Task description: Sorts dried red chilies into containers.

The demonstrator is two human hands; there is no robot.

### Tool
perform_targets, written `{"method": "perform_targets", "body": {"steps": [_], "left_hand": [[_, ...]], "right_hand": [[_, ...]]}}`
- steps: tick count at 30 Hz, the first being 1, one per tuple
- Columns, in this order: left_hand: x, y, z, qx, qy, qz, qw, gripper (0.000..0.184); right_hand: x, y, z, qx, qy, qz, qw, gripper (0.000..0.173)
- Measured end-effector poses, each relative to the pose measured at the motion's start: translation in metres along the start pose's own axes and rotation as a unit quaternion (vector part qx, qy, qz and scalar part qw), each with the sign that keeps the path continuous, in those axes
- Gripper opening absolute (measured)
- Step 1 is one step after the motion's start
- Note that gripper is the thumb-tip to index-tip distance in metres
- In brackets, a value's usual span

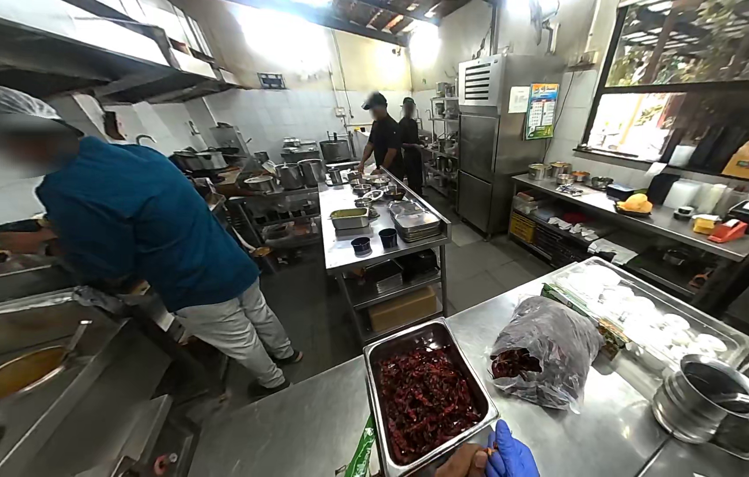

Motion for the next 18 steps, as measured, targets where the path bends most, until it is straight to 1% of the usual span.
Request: {"method": "perform_targets", "body": {"steps": [1,3,5,7,9,10,11,12,13,14,15,16,17,18], "left_hand": [[0.000,0.003,0.000,-0.005,0.016,-0.002,1.000,0.033],[0.002,0.006,-0.001,-0.020,0.070,-0.002,0.997,0.032],[0.006,0.008,-0.002,-0.059,0.149,0.002,0.987,0.034],[0.007,0.012,-0.005,-0.116,0.218,0.013,0.969,0.036],[0.008,0.015,-0.007,-0.131,0.255,0.032,0.958,0.037],[0.008,0.015,-0.007,-0.122,0.249,0.039,0.960,0.037],[0.008,0.015,-0.007,-0.094,0.210,0.046,0.972,0.036],[0.008,0.014,-0.004,-0.046,0.131,0.053,0.989,0.036],[0.007,0.014,0.001,0.016,0.021,0.053,0.998,0.034],[0.002,0.012,0.008,0.089,-0.108,0.048,0.989,0.032],[-0.005,0.009,0.018,0.157,-0.227,0.045,0.960,0.032],[-0.011,0.006,0.026,0.206,-0.303,0.049,0.929,0.032],[-0.014,0.004,0.031,0.229,-0.332,0.057,0.913,0.032],[-0.013,0.007,0.037,0.231,-0.313,0.067,0.919,0.032]], "right_hand": [[0.006,0.004,-0.005,0.022,-0.007,0.009,1.000,0.050],[0.015,0.012,-0.016,0.034,-0.046,0.019,0.998,0.050],[0.025,0.025,-0.038,0.028,-0.108,0.080,0.991,0.051],[0.025,0.030,-0.043,0.023,-0.165,0.144,0.975,0.050],[0.023,0.030,-0.039,0.017,-0.180,0.145,0.973,0.046],[0.023,0.030,-0.037,0.025,-0.171,0.138,0.975,0.044],[0.022,0.027,-0.035,0.041,-0.152,0.128,0.979,0.042],[0.018,0.023,-0.030,0.057,-0.123,0.115,0.984,0.040],[0.012,0.018,-0.019,0.070,-0.088,0.095,0.989,0.041],[0.003,0.013,-0.002,0.085,-0.050,0.073,0.993,0.042],[-0.001,0.009,0.009,0.107,-0.006,0.059,0.993,0.044],[-0.002,0.009,0.016,0.121,0.016,0.048,0.991,0.045],[0.000,0.013,0.019,0.128,0.012,0.041,0.991,0.046],[0.007,0.022,0.016,0.127,-0.013,0.041,0.991,0.046]]}}
Point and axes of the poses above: each hand's wrist, its own y-axis towards the middle knuckle, its own x-axis out of the back of the hand, z = x × y, the point moved 10 cm from there along y, towards the middle knuckle, and after that the axes turned 6 degrees about x, right-handed, at the moved point
